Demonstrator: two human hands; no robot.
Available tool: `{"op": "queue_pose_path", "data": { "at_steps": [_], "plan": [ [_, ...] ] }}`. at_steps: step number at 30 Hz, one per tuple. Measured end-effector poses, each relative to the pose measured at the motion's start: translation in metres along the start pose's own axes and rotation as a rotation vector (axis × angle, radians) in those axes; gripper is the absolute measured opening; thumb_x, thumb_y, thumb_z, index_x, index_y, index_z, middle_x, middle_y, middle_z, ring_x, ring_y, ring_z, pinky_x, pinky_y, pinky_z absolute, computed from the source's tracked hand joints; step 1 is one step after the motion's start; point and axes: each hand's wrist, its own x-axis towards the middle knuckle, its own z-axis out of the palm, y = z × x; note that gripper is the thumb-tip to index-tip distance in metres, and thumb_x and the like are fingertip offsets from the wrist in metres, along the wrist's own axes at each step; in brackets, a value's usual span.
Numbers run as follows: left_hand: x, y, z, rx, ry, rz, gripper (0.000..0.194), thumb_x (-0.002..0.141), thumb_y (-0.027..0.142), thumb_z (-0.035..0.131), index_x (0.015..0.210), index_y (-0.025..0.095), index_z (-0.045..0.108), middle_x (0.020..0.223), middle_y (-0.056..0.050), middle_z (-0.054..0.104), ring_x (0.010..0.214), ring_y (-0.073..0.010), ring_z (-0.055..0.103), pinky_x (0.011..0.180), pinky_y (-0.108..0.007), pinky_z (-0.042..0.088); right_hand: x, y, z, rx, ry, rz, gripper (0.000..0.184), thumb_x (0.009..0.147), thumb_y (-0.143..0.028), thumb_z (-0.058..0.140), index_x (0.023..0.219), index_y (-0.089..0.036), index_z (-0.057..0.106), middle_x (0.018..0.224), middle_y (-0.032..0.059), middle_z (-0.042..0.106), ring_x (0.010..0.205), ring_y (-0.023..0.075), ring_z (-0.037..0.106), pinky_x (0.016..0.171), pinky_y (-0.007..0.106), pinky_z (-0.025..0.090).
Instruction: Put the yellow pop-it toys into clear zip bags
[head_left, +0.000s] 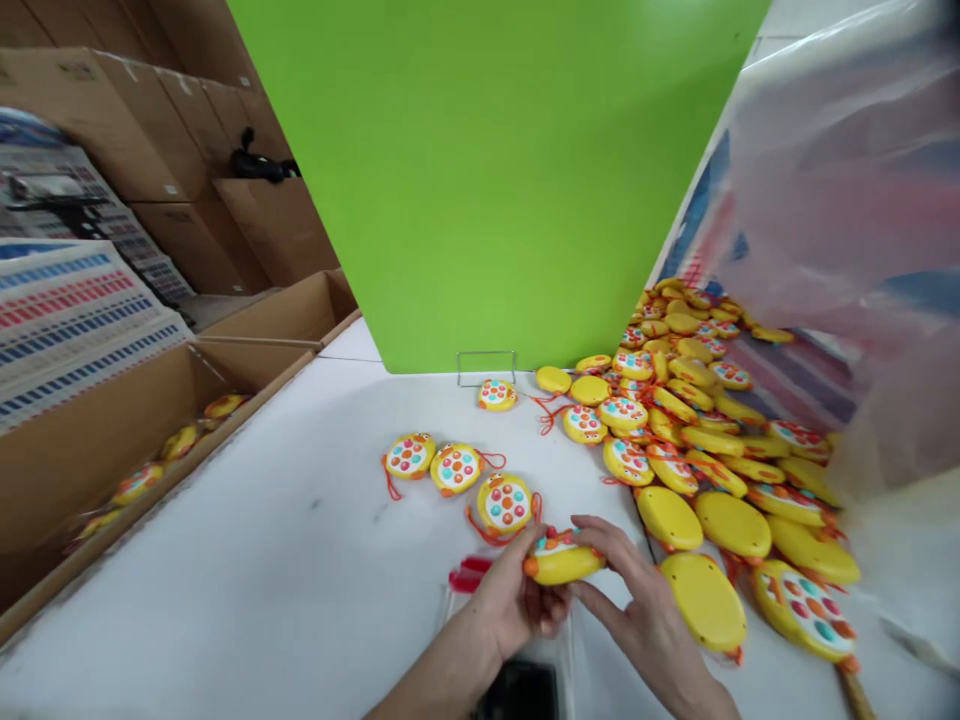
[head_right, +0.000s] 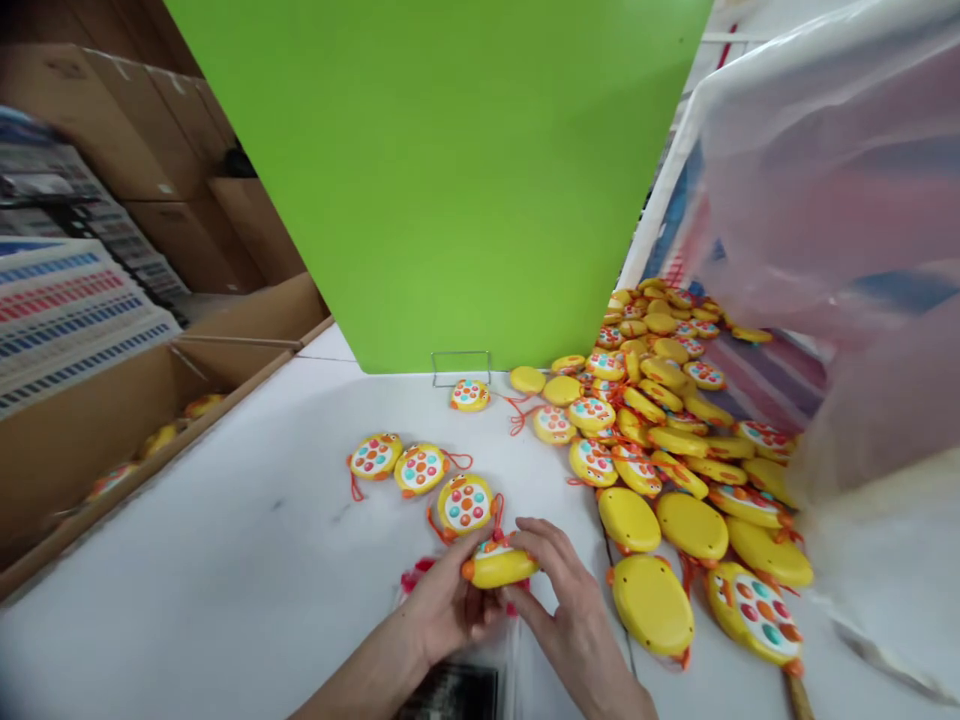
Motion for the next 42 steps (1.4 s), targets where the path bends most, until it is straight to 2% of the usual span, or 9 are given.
{"op": "queue_pose_path", "data": {
  "at_steps": [3, 6, 9, 14, 21, 25, 32, 38, 42],
  "plan": [
    [-0.015, -0.001, -0.002, 0.184, -0.018, 0.121, 0.058, 0.080, 0.062, 0.039, 0.097, 0.011, 0.061, 0.076, -0.009, 0.064, 0.062, -0.0180, 0.061, 0.040, -0.022, 0.043, -0.006, 0.006, -0.002, 0.000, 0.029, 0.056, 0.027, 0.083, -0.031, 0.058, 0.109, -0.027, 0.051, 0.110, 0.0034, 0.060, 0.092, 0.0167, 0.061, 0.073, 0.024, 0.052],
    [-0.036, -0.002, -0.002, 0.524, 0.058, 0.573, 0.049, 0.078, 0.046, 0.057, 0.121, 0.023, 0.051, 0.120, -0.008, 0.055, 0.106, -0.0216, 0.053, 0.077, -0.028, 0.050, -0.013, 0.012, 0.000, 0.048, 0.081, 0.143, 0.026, 0.083, -0.035, 0.057, 0.107, -0.026, 0.051, 0.101, 0.0026, 0.063, 0.082, 0.0159, 0.063, 0.063, 0.021, 0.053],
    [-0.046, -0.005, 0.002, 0.789, 0.014, 0.825, 0.036, 0.078, 0.028, 0.060, 0.114, 0.025, 0.058, 0.125, -0.006, 0.052, 0.114, -0.0222, 0.047, 0.091, -0.029, 0.044, -0.015, 0.010, 0.006, 0.116, 0.150, 0.139, 0.026, 0.082, -0.033, 0.059, 0.106, -0.026, 0.052, 0.104, 0.0032, 0.063, 0.086, 0.0169, 0.063, 0.062, 0.020, 0.053],
    [-0.044, -0.014, 0.010, 0.851, 0.084, 1.044, 0.028, 0.079, 0.020, 0.058, 0.105, 0.026, 0.066, 0.119, -0.007, 0.058, 0.115, -0.0244, 0.047, 0.102, -0.035, 0.033, -0.014, -0.005, 0.014, 0.238, 0.244, 0.124, 0.024, 0.080, -0.029, 0.061, 0.103, -0.027, 0.055, 0.108, 0.0055, 0.059, 0.095, 0.0199, 0.059, 0.062, 0.021, 0.053],
    [-0.047, -0.017, 0.019, 0.878, 0.130, 1.050, 0.028, 0.082, 0.019, 0.055, 0.108, 0.027, 0.065, 0.108, -0.008, 0.061, 0.103, -0.0235, 0.052, 0.092, -0.031, 0.039, -0.013, -0.014, 0.016, 0.383, 0.269, 0.237, 0.021, 0.078, -0.033, 0.062, 0.097, -0.025, 0.057, 0.095, 0.0052, 0.060, 0.085, 0.0201, 0.059, 0.058, 0.023, 0.051],
    [-0.044, -0.011, 0.018, 0.825, 0.139, 0.993, 0.025, 0.083, 0.024, 0.055, 0.106, 0.025, 0.065, 0.106, -0.008, 0.061, 0.099, -0.0230, 0.054, 0.088, -0.029, 0.041, -0.002, -0.018, 0.012, 0.424, 0.146, 0.318, 0.017, 0.080, -0.034, 0.060, 0.093, -0.025, 0.057, 0.085, 0.0015, 0.060, 0.076, 0.0159, 0.057, 0.057, 0.020, 0.050],
    [-0.034, -0.003, 0.000, 0.368, 0.083, 0.773, 0.034, 0.077, 0.024, 0.063, 0.110, 0.018, 0.059, 0.112, -0.009, 0.060, 0.103, -0.0248, 0.054, 0.085, -0.029, 0.045, 0.000, -0.001, 0.005, 0.496, 0.080, 0.499, 0.049, 0.076, -0.039, 0.063, 0.120, -0.026, 0.047, 0.124, 0.0066, 0.053, 0.105, 0.0239, 0.054, 0.057, 0.022, 0.053],
    [-0.030, -0.005, -0.001, 0.077, 0.034, 0.638, 0.038, 0.072, 0.027, 0.069, 0.106, 0.017, 0.058, 0.109, -0.010, 0.060, 0.097, -0.0258, 0.057, 0.069, -0.030, 0.053, -0.017, 0.007, 0.011, 0.541, 0.064, 0.517, 0.043, 0.083, -0.041, 0.055, 0.121, -0.022, 0.047, 0.114, 0.0094, 0.060, 0.085, 0.0213, 0.063, 0.055, 0.025, 0.054],
    [-0.028, -0.002, -0.003, -0.004, 0.057, 0.613, 0.039, 0.071, 0.026, 0.070, 0.106, 0.017, 0.056, 0.113, -0.010, 0.058, 0.092, -0.0260, 0.060, 0.061, -0.030, 0.055, -0.028, 0.022, -0.005, 0.357, 0.123, 0.501, 0.038, 0.083, -0.045, 0.050, 0.114, -0.023, 0.054, 0.114, 0.0088, 0.062, 0.094, 0.0233, 0.061, 0.065, 0.028, 0.055]
  ]
}}
